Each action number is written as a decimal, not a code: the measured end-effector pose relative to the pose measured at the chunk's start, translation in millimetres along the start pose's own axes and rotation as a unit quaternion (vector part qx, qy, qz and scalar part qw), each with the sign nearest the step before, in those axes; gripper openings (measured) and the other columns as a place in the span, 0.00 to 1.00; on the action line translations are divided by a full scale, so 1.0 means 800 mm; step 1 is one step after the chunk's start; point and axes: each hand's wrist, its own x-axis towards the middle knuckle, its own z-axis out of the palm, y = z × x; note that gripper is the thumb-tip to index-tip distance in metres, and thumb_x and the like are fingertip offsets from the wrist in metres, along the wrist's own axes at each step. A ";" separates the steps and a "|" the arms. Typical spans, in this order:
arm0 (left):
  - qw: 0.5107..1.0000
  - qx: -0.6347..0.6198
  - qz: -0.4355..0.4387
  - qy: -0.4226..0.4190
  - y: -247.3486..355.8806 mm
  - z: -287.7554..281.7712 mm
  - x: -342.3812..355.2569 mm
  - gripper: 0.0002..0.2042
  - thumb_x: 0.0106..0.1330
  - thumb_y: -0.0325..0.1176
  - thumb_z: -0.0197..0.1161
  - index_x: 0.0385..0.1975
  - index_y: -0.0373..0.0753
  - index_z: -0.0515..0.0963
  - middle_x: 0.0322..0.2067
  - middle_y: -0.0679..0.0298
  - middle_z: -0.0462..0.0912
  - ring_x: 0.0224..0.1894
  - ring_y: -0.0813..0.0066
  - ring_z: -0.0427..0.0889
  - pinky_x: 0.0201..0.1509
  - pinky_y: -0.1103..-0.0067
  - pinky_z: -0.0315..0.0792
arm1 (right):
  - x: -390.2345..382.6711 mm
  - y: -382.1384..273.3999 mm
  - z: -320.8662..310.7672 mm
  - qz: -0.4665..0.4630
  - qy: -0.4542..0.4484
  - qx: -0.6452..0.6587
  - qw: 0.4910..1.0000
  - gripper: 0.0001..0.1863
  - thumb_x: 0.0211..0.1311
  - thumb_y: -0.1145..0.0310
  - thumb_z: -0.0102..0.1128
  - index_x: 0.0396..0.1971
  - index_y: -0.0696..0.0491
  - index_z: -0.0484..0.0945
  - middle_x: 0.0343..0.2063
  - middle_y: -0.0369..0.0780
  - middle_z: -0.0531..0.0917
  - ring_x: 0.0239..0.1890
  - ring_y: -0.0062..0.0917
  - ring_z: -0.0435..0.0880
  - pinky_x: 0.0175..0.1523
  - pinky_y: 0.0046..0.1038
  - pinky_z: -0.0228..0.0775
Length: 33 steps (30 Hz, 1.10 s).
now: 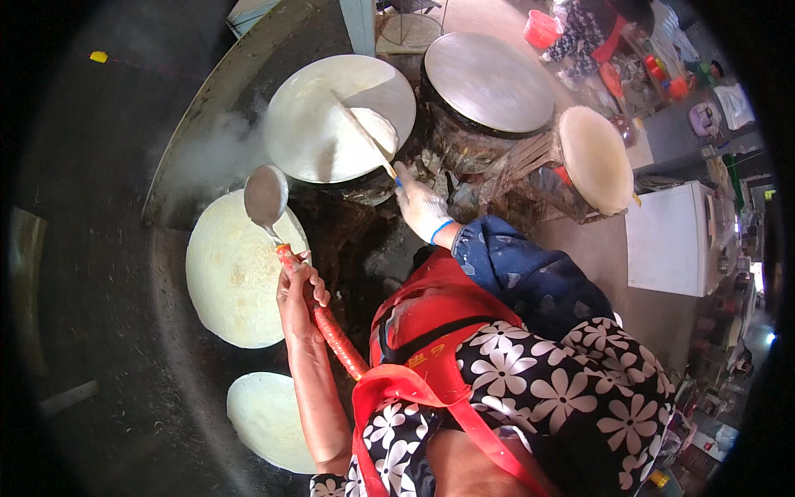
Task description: The person ladles batter onto multiple hot circular pans and spreads it into thin crepes using a wooden stick. They flip and remove cooked crepes, then repeat the process across several pans.
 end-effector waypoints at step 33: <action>0.982 0.041 -0.179 0.041 -0.009 0.060 0.032 0.20 0.69 0.35 0.51 0.55 0.30 0.63 0.22 0.71 0.62 0.15 0.88 0.57 0.16 0.88 0.55 | 0.060 0.131 -0.079 -0.124 -0.024 -0.032 0.991 0.27 0.65 0.65 0.45 0.64 0.46 0.56 0.25 0.44 0.76 0.24 0.39 0.78 0.29 0.39 0.71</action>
